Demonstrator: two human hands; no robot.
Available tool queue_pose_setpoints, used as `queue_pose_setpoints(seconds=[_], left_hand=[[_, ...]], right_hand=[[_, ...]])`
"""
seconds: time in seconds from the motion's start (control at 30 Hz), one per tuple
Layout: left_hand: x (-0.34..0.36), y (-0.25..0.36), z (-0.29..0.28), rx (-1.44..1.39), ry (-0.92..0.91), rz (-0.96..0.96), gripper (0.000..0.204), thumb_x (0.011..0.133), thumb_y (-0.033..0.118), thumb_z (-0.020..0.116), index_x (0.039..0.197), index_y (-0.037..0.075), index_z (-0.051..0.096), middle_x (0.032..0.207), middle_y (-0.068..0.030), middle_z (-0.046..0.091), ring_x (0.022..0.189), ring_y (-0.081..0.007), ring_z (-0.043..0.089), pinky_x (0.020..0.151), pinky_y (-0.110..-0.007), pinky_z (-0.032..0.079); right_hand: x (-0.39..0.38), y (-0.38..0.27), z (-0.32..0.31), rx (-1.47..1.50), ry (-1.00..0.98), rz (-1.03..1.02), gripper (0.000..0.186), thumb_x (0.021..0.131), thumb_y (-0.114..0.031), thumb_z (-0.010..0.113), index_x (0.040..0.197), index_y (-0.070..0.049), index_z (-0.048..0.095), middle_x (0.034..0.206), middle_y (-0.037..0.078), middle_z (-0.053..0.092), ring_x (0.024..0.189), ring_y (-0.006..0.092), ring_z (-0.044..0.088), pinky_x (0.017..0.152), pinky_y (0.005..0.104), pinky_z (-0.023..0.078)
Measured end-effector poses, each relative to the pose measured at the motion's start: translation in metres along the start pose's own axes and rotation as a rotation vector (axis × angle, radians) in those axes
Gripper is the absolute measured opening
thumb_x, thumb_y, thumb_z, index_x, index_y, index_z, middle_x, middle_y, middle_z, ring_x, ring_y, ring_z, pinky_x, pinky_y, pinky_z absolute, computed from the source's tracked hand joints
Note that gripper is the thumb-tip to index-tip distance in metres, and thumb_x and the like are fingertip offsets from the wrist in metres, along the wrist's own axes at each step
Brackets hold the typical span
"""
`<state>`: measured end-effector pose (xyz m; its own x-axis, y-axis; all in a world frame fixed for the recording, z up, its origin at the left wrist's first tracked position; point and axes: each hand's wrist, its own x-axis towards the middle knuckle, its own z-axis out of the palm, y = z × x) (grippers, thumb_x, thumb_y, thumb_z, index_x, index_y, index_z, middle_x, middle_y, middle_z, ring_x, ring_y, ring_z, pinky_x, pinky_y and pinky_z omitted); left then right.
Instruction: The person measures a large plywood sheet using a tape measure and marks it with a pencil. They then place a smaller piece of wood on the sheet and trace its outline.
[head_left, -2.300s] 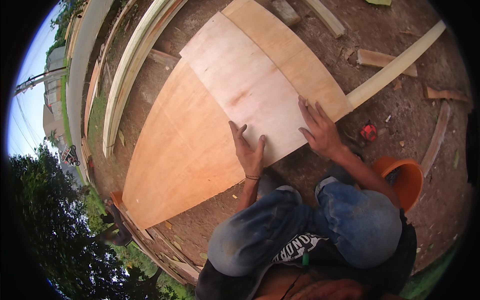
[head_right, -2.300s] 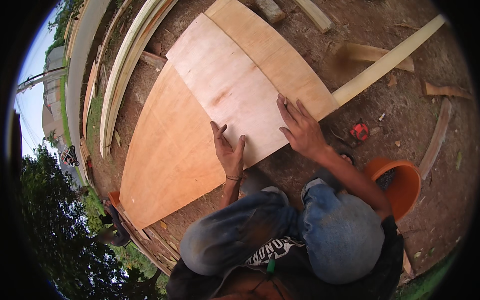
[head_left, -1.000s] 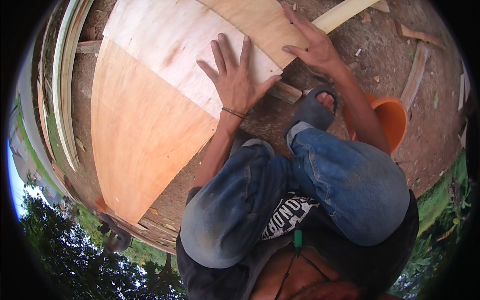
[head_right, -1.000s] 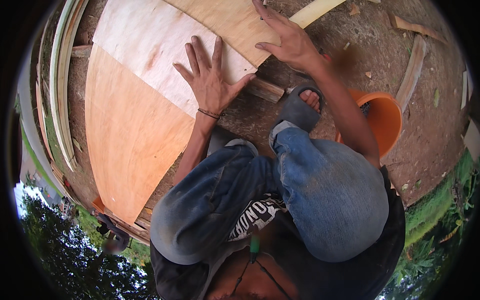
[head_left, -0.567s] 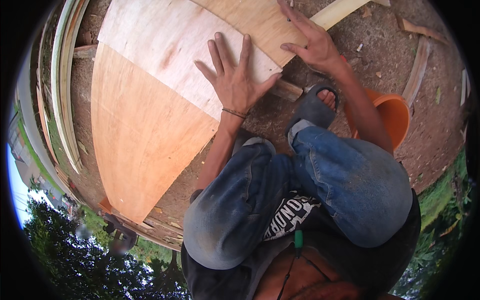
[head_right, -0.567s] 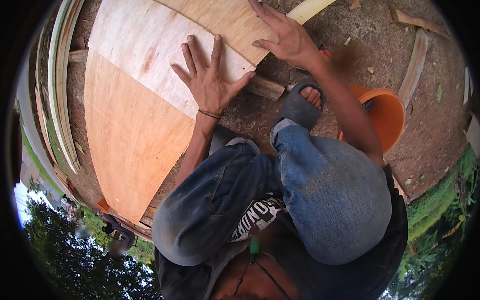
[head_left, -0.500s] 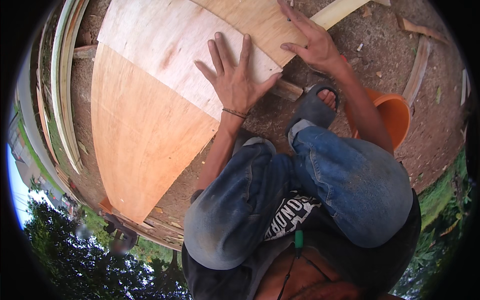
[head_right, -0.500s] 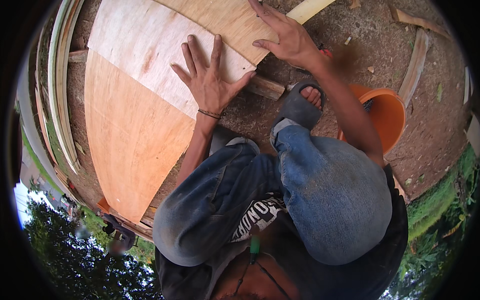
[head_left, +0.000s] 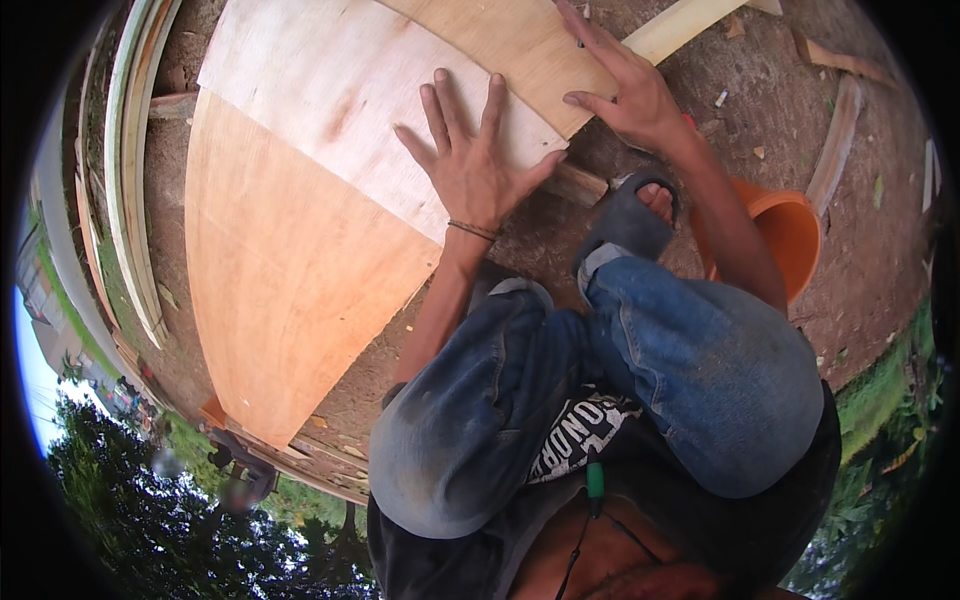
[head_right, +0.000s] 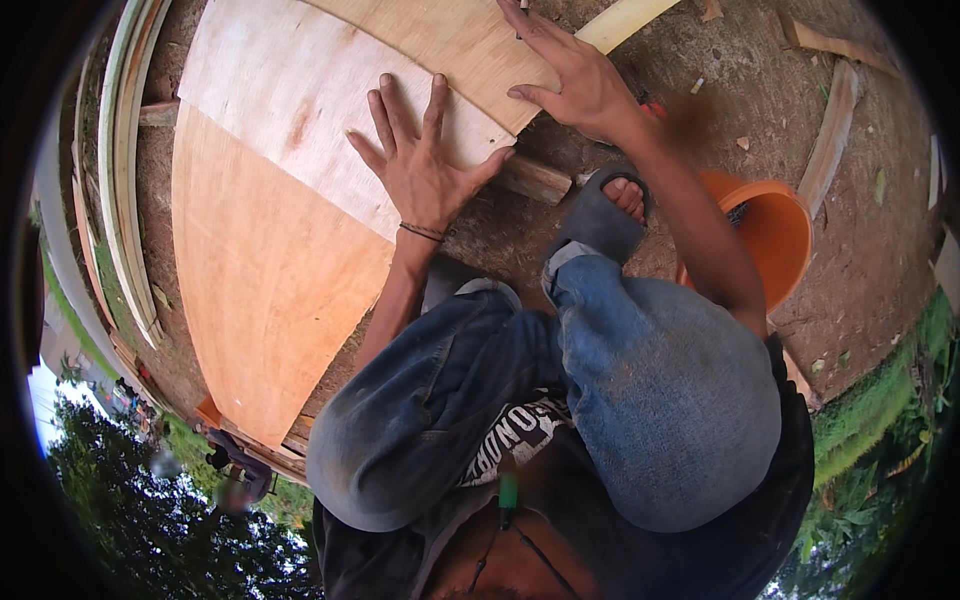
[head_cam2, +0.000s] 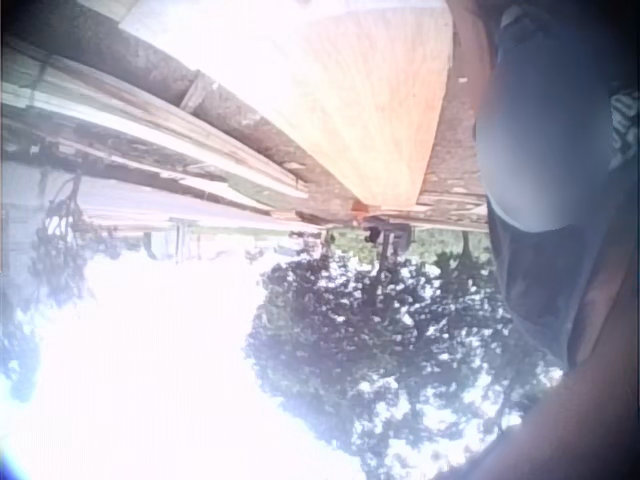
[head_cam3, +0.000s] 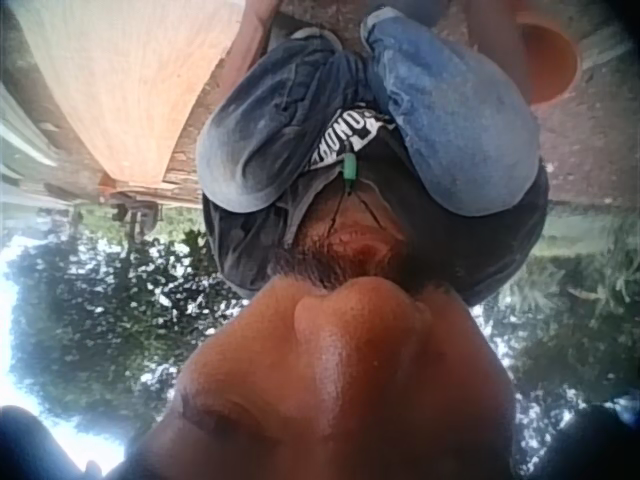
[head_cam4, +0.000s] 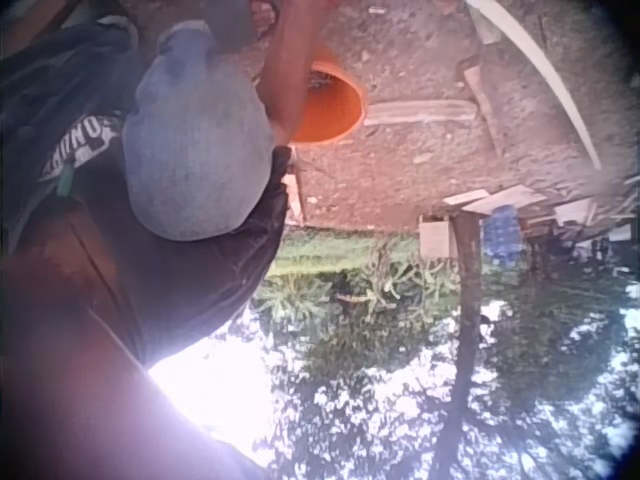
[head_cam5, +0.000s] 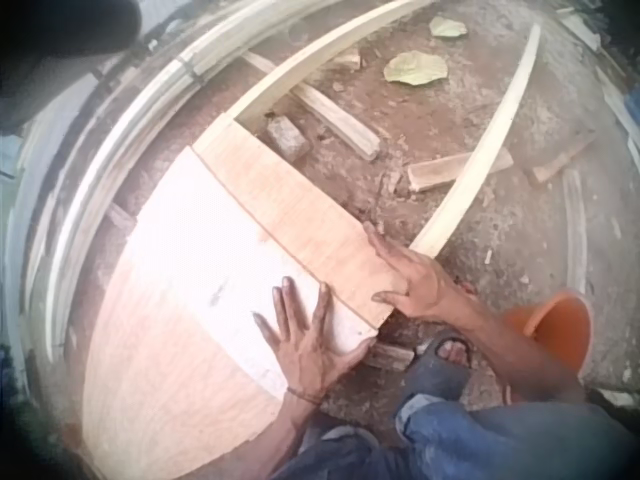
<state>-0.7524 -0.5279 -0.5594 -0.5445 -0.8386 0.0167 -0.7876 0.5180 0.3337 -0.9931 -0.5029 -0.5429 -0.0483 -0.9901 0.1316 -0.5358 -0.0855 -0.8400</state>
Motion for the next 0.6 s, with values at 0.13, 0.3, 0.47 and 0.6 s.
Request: queue_pose_setpoints(seconds=[0.13, 0.3, 0.47, 0.6], left_hand=[[0.004, 0.004, -0.009, -0.025, -0.044, -0.025, 0.114, 0.065, 0.083, 0.074, 0.160, 0.027, 0.045, 0.172, -0.0266, 0.016, 0.159, -0.0448, 0.012, 0.121, -0.070, -0.005], [0.002, 0.001, -0.019, -0.031, -0.050, -0.041, 0.114, 0.064, 0.083, 0.074, 0.159, 0.025, 0.046, 0.170, -0.0265, 0.019, 0.160, -0.0437, 0.012, 0.120, -0.073, -0.003], [0.002, -0.003, -0.015, -0.036, -0.028, -0.026, 0.113, 0.066, 0.081, 0.074, 0.158, 0.023, 0.046, 0.171, -0.0258, 0.017, 0.160, -0.0418, 0.011, 0.119, -0.075, -0.002], [0.001, 0.001, -0.012, -0.023, -0.051, -0.042, 0.113, 0.065, 0.082, 0.074, 0.158, 0.022, 0.047, 0.172, -0.0246, 0.016, 0.161, -0.0405, 0.009, 0.119, -0.074, -0.004]], right_hand=[[-0.002, 0.005, -0.001, -0.049, -0.045, 0.016, 0.091, 0.086, -0.009, 0.077, 0.164, -0.011, 0.031, 0.164, 0.015, 0.041, 0.144, 0.0417, 0.046, 0.117, 0.0447, 0.042], [0.004, -0.004, 0.000, -0.015, 0.044, 0.028, 0.067, 0.092, -0.004, 0.069, 0.155, -0.005, 0.047, 0.150, 0.019, 0.058, 0.135, 0.0391, 0.057, 0.112, 0.0444, 0.047], [0.011, 0.001, -0.003, 0.006, 0.207, -0.018, 0.038, 0.099, -0.001, 0.063, 0.137, 0.000, 0.065, 0.124, 0.017, 0.073, 0.113, 0.0295, 0.071, 0.095, 0.0378, 0.056], [0.005, -0.002, -0.017, 0.361, 0.060, 0.388, 0.028, 0.102, -0.006, 0.064, 0.128, 0.001, 0.071, 0.095, 0.011, 0.075, 0.081, 0.0197, 0.069, 0.074, 0.0320, 0.054]])
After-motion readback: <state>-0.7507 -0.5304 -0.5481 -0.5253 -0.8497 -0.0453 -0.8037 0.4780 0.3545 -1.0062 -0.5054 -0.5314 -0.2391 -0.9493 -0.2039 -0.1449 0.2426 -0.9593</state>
